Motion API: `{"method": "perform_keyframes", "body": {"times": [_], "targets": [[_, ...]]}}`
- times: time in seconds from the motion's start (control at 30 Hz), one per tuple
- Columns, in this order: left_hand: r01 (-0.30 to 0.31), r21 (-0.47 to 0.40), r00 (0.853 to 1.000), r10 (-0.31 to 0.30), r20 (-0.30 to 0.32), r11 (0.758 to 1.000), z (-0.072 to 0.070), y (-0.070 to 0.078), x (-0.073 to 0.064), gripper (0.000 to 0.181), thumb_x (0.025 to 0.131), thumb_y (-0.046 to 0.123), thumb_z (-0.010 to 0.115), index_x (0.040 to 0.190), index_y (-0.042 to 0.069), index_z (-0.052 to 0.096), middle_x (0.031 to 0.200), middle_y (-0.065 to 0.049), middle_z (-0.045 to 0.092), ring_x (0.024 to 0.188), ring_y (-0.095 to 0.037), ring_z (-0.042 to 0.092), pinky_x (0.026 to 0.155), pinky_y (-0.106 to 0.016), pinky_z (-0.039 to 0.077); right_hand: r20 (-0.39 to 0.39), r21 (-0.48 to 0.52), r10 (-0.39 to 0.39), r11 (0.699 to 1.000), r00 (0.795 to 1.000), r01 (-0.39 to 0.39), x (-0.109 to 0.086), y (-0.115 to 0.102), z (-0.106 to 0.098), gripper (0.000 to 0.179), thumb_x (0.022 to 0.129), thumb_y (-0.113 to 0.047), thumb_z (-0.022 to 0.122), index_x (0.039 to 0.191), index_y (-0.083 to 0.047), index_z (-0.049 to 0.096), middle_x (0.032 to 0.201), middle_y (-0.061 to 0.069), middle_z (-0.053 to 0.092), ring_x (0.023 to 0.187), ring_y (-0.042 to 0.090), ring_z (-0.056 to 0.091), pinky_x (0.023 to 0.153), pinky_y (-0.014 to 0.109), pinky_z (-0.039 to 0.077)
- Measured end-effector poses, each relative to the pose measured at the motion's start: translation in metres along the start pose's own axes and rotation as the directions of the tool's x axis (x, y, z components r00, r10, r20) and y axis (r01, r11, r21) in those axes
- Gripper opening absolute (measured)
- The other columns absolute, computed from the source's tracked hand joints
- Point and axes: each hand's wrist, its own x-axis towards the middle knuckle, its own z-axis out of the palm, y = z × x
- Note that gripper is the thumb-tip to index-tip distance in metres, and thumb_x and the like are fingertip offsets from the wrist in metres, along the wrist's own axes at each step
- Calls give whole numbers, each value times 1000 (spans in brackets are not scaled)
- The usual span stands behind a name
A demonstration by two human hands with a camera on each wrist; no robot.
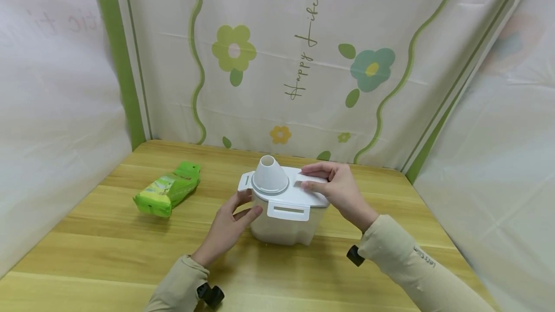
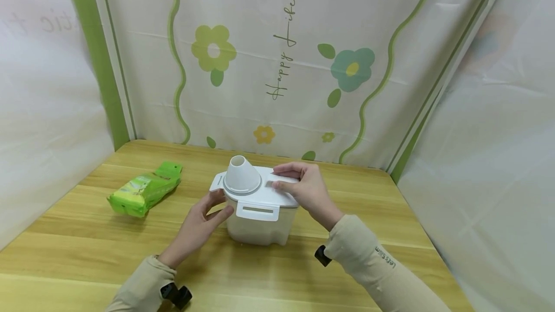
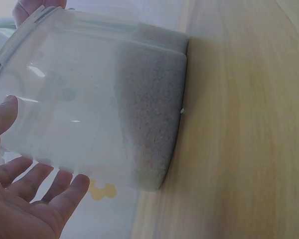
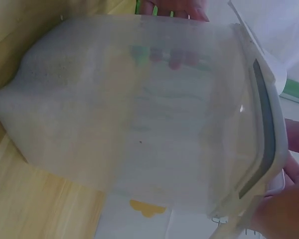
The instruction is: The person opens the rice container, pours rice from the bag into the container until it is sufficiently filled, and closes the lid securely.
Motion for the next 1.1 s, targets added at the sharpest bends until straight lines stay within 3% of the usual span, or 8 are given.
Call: {"method": "perform_keyframes", "body": {"times": [0.3,0.6,0.77,0.93,1.1], "targets": [[-8,-7,1000,8,7,1000,0,-1,1,54,90,37,73,136,16,54,137,-6,51,127,-22,48,94,-30,50,-5,11,7,1000,1000,-7,-2,3,1,34,77,-5,84,109,1,72,104,12,72,103,21,65,72,22,54],[2,4,1000,-2,5,1000,0,-2,1,57,90,38,73,138,14,53,138,-7,51,127,-23,48,96,-34,50,11,33,-1,999,1000,1,-3,6,0,34,79,-5,83,109,1,72,107,12,72,104,22,64,74,22,54],[12,17,1000,-12,-2,1000,0,-1,0,58,90,39,72,138,13,52,139,-7,50,127,-23,48,96,-33,50,-17,49,-85,995,996,86,-4,12,-1,33,79,-6,84,109,0,72,107,13,71,105,24,64,84,26,53],[12,26,1000,-12,-2,1000,0,0,0,60,90,40,72,139,17,47,139,-6,50,127,-23,48,99,-39,48,-73,-34,-193,981,979,191,-10,18,-4,34,80,-8,83,112,-3,73,114,11,69,111,23,59,100,35,45],[9,16,1000,-9,3,1000,-1,0,1,64,89,40,73,140,19,41,139,-7,50,126,-23,48,99,-40,48,-127,-74,-199,979,972,191,-18,25,-12,37,82,-10,82,117,-6,71,123,6,65,120,18,54,107,43,38]]}}
